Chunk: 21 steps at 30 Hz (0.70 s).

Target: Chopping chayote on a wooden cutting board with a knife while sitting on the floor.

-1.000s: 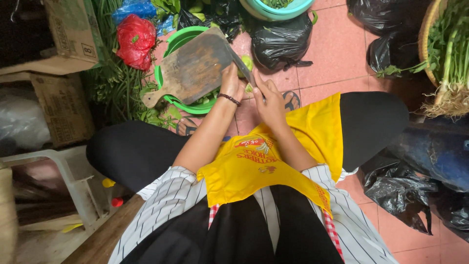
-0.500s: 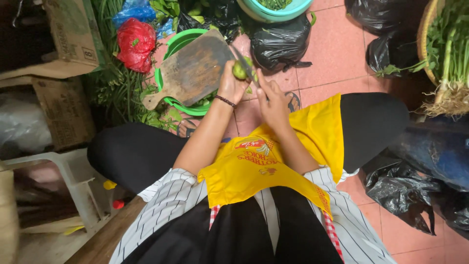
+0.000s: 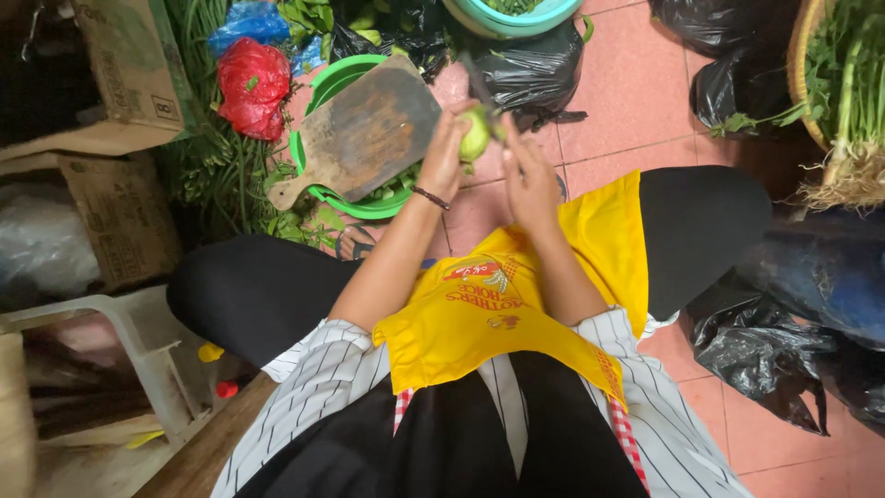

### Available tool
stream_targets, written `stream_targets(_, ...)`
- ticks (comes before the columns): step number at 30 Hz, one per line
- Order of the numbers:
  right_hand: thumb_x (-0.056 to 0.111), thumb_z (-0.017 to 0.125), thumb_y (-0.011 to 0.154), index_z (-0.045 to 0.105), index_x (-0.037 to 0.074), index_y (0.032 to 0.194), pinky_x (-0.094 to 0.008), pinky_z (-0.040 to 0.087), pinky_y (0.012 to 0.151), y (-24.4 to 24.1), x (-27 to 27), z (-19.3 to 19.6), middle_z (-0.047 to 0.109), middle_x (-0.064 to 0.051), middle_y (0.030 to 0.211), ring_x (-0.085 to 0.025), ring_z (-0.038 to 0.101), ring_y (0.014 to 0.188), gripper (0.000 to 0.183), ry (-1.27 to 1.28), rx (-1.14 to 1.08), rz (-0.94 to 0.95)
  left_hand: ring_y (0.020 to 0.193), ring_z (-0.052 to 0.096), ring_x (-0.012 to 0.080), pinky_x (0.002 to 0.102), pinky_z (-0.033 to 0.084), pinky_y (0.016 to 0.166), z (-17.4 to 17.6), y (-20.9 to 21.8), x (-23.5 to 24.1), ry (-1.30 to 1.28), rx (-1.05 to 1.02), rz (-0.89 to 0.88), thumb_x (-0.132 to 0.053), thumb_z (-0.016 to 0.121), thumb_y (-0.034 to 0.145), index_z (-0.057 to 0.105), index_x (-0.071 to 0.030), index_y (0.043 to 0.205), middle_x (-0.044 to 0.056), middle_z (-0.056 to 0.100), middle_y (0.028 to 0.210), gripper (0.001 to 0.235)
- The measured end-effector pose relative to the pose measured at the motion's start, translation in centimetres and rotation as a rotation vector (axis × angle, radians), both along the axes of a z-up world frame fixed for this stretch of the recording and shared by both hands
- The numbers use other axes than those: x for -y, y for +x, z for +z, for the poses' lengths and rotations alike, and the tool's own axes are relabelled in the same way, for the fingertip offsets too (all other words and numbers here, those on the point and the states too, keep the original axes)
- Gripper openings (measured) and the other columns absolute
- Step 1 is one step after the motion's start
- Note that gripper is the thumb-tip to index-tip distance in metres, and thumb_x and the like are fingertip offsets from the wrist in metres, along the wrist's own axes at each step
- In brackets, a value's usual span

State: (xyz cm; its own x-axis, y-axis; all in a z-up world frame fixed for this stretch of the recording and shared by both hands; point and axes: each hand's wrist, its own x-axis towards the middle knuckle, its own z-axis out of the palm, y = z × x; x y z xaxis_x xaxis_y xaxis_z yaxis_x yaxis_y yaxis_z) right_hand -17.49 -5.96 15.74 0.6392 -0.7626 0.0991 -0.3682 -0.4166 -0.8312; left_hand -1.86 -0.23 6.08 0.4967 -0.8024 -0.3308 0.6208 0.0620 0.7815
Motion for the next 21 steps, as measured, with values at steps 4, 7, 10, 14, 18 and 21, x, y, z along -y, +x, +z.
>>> stream_targets(4,0.016,0.056,0.107,0.051,0.02,0.154,-0.036,0.048,0.08,0.6,-1.5,0.7,0.051,-0.013,0.089,-0.026,0.057,0.083,0.048,0.098,0.0,0.136,0.104,0.066,0.0162,0.03,0.057,0.09,-0.3,1.4,-0.1,-0.024,0.181,0.075,-0.015,0.047,0.104,0.054,-0.006,0.136,0.01,0.066,0.117,0.034)
stream_targets(7,0.017,0.055,0.107,0.049,0.019,0.156,-0.036,0.048,0.08,1.1,-1.4,0.8,0.051,-0.012,0.091,-0.024,0.055,0.083,0.05,0.094,-0.008,0.132,0.106,0.066,0.0169,0.03,0.057,0.093,-1.2,1.3,-0.7,-0.034,0.243,0.048,-0.012,0.048,0.102,0.053,-0.005,0.136,0.009,0.065,0.119,0.035)
stream_targets(10,0.017,0.055,0.109,0.048,0.018,0.157,-0.036,0.047,0.081,1.0,0.3,-1.2,0.053,-0.01,0.089,-0.023,0.055,0.084,0.048,0.086,0.0,0.048,0.109,0.066,0.0174,0.03,0.056,0.094,0.8,-0.2,-0.8,-0.072,0.161,-0.067,-0.008,0.05,0.102,0.054,-0.002,0.136,0.009,0.065,0.12,0.035)
stream_targets(14,0.016,0.051,0.114,0.046,0.017,0.159,-0.036,0.048,0.095,0.1,1.3,-1.8,0.063,-0.012,0.115,-0.023,0.061,0.105,0.045,0.053,0.197,-0.02,0.103,0.067,0.0187,0.03,0.056,0.089,1.7,0.6,-0.5,-0.101,0.03,-0.124,-0.01,0.052,0.102,0.055,-0.003,0.134,0.012,0.069,0.115,0.032)
stream_targets(18,0.016,0.054,0.109,0.051,0.017,0.154,-0.033,0.048,0.084,0.7,-0.1,0.9,0.054,-0.011,0.093,-0.021,0.057,0.088,0.045,0.159,0.047,0.068,0.108,0.063,0.0151,0.029,0.054,0.092,1.4,2.2,-0.8,-0.021,0.289,-0.047,-0.009,0.059,0.1,0.055,-0.004,0.131,0.008,0.065,0.12,0.032)
stream_targets(21,0.016,0.055,0.106,0.053,0.018,0.152,-0.032,0.048,0.082,1.2,-0.6,1.8,0.055,-0.01,0.093,-0.021,0.058,0.085,0.046,0.183,-0.031,0.127,0.112,0.063,0.0141,0.029,0.053,0.097,2.2,2.7,-1.2,0.029,0.481,-0.046,-0.007,0.064,0.097,0.056,-0.004,0.13,0.007,0.064,0.121,0.034)
